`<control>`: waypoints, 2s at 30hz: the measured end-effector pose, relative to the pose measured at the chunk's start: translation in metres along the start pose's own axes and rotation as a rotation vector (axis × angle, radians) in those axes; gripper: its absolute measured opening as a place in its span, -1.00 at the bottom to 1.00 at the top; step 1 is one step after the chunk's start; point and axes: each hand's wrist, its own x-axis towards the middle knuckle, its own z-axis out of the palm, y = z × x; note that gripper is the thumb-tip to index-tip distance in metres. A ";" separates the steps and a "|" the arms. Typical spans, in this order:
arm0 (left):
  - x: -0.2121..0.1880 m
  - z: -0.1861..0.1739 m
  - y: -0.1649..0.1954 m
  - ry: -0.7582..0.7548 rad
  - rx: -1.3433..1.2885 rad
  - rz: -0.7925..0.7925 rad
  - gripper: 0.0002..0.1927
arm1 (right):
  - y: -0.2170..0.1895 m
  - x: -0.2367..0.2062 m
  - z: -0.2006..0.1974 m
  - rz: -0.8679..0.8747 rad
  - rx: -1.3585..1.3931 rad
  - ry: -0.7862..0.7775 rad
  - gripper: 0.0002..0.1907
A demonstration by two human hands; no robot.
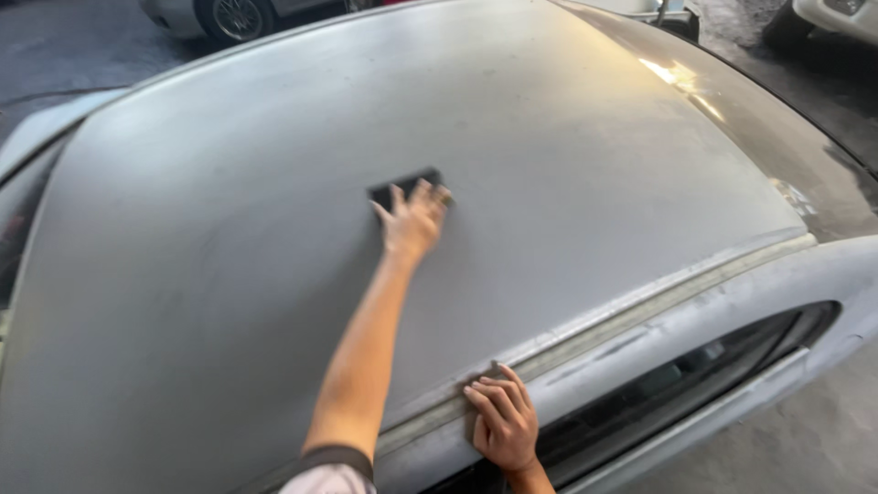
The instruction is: The person sands the roof of a car by hand using a black sanding block, moving it in overlapping circular and linear strokes across the primed panel. They steady themselves with their other hand on the roof and work around the windshield area, covering different sections of the panel.
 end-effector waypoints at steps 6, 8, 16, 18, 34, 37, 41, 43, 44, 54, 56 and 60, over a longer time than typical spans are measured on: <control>-0.054 -0.057 -0.210 0.060 0.079 -0.452 -0.38 | -0.015 -0.001 -0.009 0.004 0.016 0.010 -0.61; -0.139 -0.094 -0.254 0.216 0.132 -0.276 -0.51 | -0.019 -0.001 -0.016 0.017 0.035 0.010 -0.61; -0.354 -0.087 -0.089 0.155 0.089 0.001 -0.47 | -0.022 -0.003 -0.023 -0.003 0.059 0.027 -0.64; -0.333 -0.068 -0.014 0.106 0.107 0.202 -0.45 | -0.025 -0.005 -0.025 -0.012 0.060 0.028 -0.65; -0.176 -0.114 -0.199 -0.058 -0.012 -0.431 -0.45 | -0.030 -0.003 -0.025 -0.027 -0.009 0.007 -0.63; -0.260 -0.103 -0.159 0.030 0.079 -0.196 -0.44 | -0.028 -0.006 -0.023 -0.046 0.002 -0.002 -0.67; -0.309 -0.081 -0.061 0.055 0.047 -0.043 -0.52 | -0.034 0.000 -0.009 -0.032 0.008 0.030 -0.69; -0.310 -0.076 -0.016 0.045 0.040 0.045 -0.54 | -0.040 0.009 -0.002 0.008 0.010 0.000 -0.67; -0.309 -0.075 0.003 0.043 0.034 0.089 -0.54 | -0.043 0.013 -0.001 -0.005 0.013 0.010 -0.61; -0.324 -0.097 0.027 0.298 -0.358 0.206 -0.54 | -0.024 0.059 -0.030 -0.336 -0.202 -0.473 -0.32; -0.352 -0.100 -0.001 0.380 -0.301 0.270 -0.57 | -0.025 0.063 -0.034 -0.436 -0.319 -0.539 -0.32; -0.403 -0.102 -0.065 0.327 0.071 0.559 -0.57 | -0.046 0.069 -0.030 -0.434 -0.688 -0.708 -0.20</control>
